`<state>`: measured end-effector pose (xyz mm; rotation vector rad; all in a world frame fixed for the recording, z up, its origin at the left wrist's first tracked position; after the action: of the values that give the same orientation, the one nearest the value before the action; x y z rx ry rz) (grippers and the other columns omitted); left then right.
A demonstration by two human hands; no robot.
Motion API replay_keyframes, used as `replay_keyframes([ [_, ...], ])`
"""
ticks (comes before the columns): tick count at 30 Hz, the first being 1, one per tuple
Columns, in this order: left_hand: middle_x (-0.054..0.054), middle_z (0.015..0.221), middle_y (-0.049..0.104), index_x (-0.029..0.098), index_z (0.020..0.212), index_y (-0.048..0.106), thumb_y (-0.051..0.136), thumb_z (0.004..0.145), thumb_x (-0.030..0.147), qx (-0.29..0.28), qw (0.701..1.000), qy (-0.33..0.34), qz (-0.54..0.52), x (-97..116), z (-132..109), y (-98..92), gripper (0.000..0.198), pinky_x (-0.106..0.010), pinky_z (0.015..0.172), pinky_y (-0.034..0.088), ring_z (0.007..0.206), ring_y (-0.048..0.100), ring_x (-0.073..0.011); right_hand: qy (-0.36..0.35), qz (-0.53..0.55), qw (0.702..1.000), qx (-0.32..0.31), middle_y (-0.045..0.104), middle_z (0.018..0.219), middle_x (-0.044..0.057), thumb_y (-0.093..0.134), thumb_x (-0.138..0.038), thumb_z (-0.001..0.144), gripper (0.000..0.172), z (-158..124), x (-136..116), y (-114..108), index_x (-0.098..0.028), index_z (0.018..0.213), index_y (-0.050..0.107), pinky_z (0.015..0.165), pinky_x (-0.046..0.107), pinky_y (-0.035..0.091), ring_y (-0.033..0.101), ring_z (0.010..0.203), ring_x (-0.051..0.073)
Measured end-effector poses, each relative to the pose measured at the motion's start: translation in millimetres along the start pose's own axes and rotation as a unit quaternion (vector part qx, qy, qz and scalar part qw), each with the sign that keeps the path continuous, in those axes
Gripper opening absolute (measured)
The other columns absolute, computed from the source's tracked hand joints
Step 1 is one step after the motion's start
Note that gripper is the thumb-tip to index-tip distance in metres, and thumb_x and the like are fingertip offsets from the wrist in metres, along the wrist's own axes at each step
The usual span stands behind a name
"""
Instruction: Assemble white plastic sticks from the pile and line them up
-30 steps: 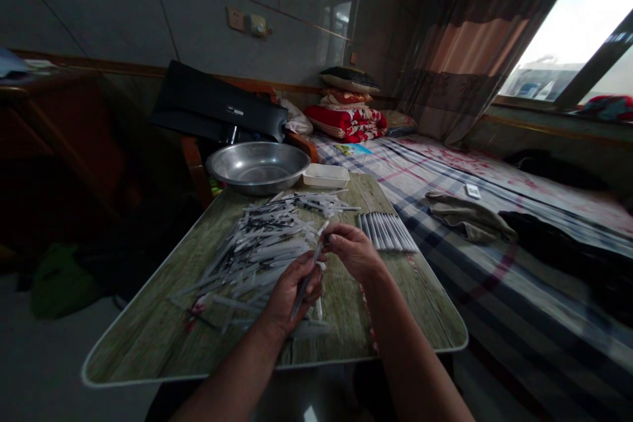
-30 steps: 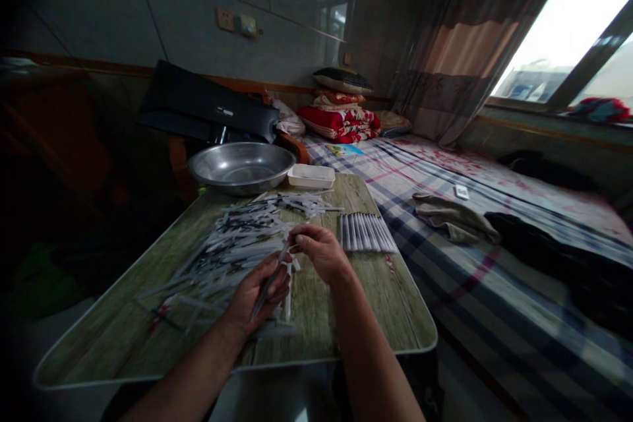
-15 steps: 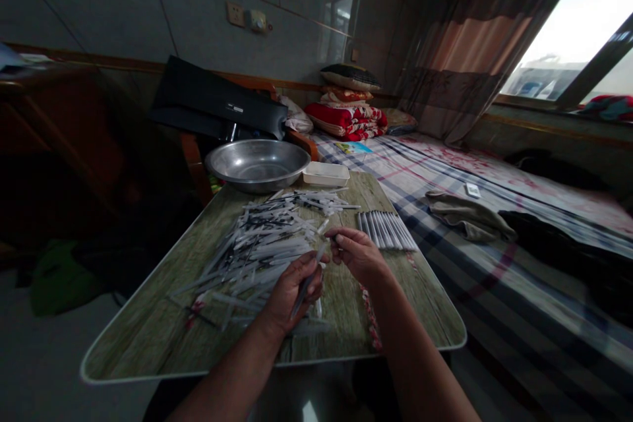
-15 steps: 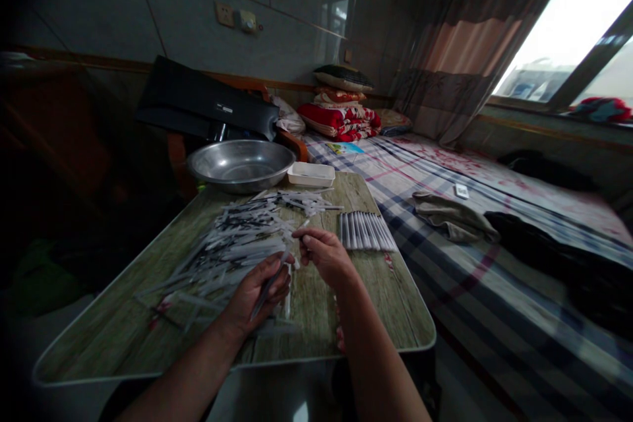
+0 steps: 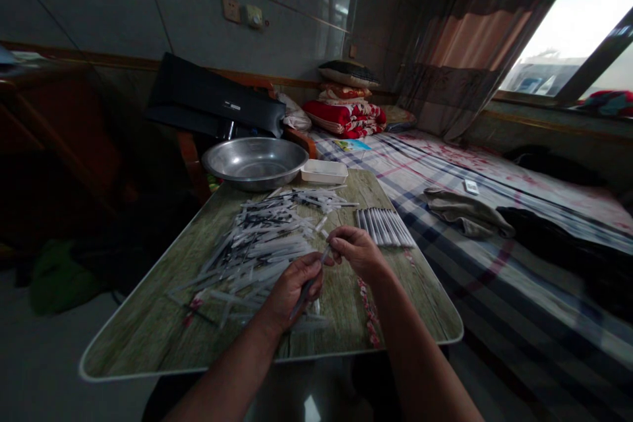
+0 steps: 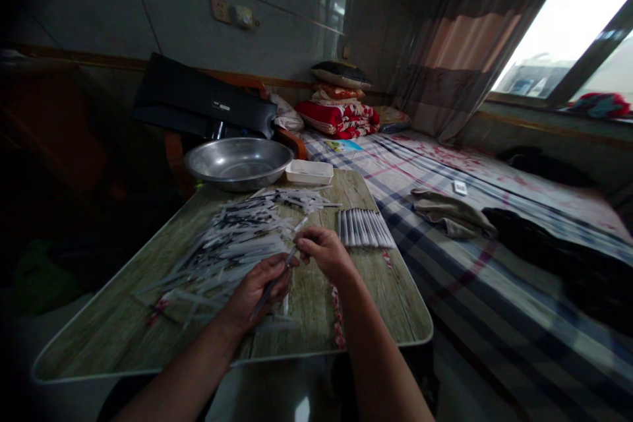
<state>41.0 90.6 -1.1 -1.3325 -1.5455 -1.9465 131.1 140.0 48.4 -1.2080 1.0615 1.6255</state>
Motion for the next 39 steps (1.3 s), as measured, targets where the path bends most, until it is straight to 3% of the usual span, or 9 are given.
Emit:
replay_keyframes([
  [9, 0.007, 0.046, 0.038, 0.013, 0.099, 0.066, 0.060, 0.082, 0.037, 0.012, 0.998, -0.009, 0.062, -2, 1, -5.1, 0.030, -0.019, 0.042, 0.020, 0.041, 0.028, -0.0053, 0.023, -0.034, 0.998, -0.049, 0.058, 0.065, -0.002, 0.071, -0.033, 0.072, 0.024, -6, -4, 0, -0.015, 0.085, 0.065, 0.051, 0.022, 0.040, 0.050, 0.053, 0.008],
  [14, 0.007, 0.048, 0.039, 0.013, 0.101, 0.068, 0.064, 0.079, 0.039, 0.015, 0.996, -0.012, 0.090, -2, -1, -4.1, 0.034, -0.019, 0.043, 0.020, 0.043, 0.030, -0.0059, 0.036, -0.153, 0.987, -0.032, 0.048, 0.053, -0.005, 0.063, -0.041, 0.079, 0.026, -7, -1, -5, -0.017, 0.071, 0.056, 0.044, 0.020, 0.030, 0.040, 0.046, 0.007],
  [18, 0.006, 0.049, 0.041, 0.013, 0.099, 0.069, 0.065, 0.077, 0.040, 0.021, 0.993, -0.009, 0.119, -1, -3, -2.3, 0.036, -0.020, 0.044, 0.019, 0.043, 0.030, -0.0060, 0.015, -0.233, 0.972, -0.028, 0.040, 0.048, -0.005, 0.052, -0.051, 0.086, 0.046, -6, -1, -3, -0.018, 0.055, 0.044, 0.044, 0.021, 0.023, 0.032, 0.044, 0.006],
  [22, 0.006, 0.048, 0.039, 0.013, 0.101, 0.068, 0.065, 0.077, 0.041, 0.014, 0.993, -0.017, 0.114, -2, -3, -0.3, 0.036, -0.019, 0.043, 0.018, 0.042, 0.029, -0.0059, 0.033, -0.156, 0.987, -0.011, 0.039, 0.045, -0.004, 0.041, -0.060, 0.089, 0.054, -8, 6, -9, -0.017, 0.057, 0.047, 0.041, 0.022, 0.021, 0.031, 0.040, 0.006],
  [24, 0.007, 0.047, 0.038, 0.014, 0.101, 0.067, 0.064, 0.078, 0.041, 0.014, 0.995, -0.024, 0.095, -3, -2, -0.6, 0.036, -0.019, 0.042, 0.016, 0.041, 0.027, -0.0057, 0.038, -0.077, 0.995, -0.041, 0.048, 0.053, -0.003, 0.047, -0.057, 0.087, 0.044, -10, 7, -3, -0.015, 0.077, 0.059, 0.042, 0.021, 0.026, 0.040, 0.045, 0.008],
  [27, 0.007, 0.048, 0.038, 0.014, 0.098, 0.068, 0.066, 0.076, 0.040, 0.020, 0.996, -0.018, 0.081, -2, 0, -1.5, 0.034, -0.019, 0.042, 0.017, 0.042, 0.026, -0.0053, 0.048, -0.009, 0.994, -0.095, 0.057, 0.065, -0.001, 0.066, -0.047, 0.077, 0.036, -14, 6, 8, -0.016, 0.096, 0.059, 0.045, 0.020, 0.031, 0.045, 0.050, 0.008],
  [32, 0.007, 0.047, 0.038, 0.014, 0.097, 0.069, 0.065, 0.077, 0.041, 0.018, 0.995, -0.014, 0.097, 2, -2, 0.9, 0.034, -0.019, 0.042, 0.019, 0.041, 0.027, -0.0053, 0.050, -0.058, 0.994, -0.076, 0.051, 0.056, -0.004, 0.067, -0.045, 0.077, 0.031, -12, 5, 4, -0.016, 0.078, 0.057, 0.044, 0.020, 0.028, 0.038, 0.046, 0.006],
  [36, 0.008, 0.045, 0.036, 0.014, 0.101, 0.068, 0.065, 0.076, 0.042, 0.018, 0.994, -0.037, 0.104, -3, -4, 0.3, 0.037, -0.019, 0.041, 0.017, 0.039, 0.026, -0.0051, 0.055, -0.105, 0.991, -0.062, 0.038, 0.047, -0.007, 0.061, -0.053, 0.080, 0.043, -10, 9, -2, -0.016, 0.060, 0.051, 0.042, 0.021, 0.019, 0.028, 0.042, 0.005],
  [39, 0.008, 0.046, 0.037, 0.014, 0.103, 0.067, 0.064, 0.077, 0.042, 0.018, 0.994, -0.035, 0.098, -4, -4, -0.8, 0.038, -0.019, 0.041, 0.017, 0.039, 0.026, -0.0050, 0.058, -0.052, 0.996, -0.053, 0.043, 0.050, -0.005, 0.051, -0.056, 0.086, 0.043, -12, 8, -2, -0.015, 0.074, 0.058, 0.041, 0.020, 0.020, 0.032, 0.042, 0.006],
])
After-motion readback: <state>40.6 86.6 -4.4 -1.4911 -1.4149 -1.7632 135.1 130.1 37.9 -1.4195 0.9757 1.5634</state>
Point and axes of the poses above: each hand's wrist, its own z-axis towards the middle knuckle, its own y-axis out of the palm, x = y × z, the point moved 10 cm from there along z, towards the middle knuckle
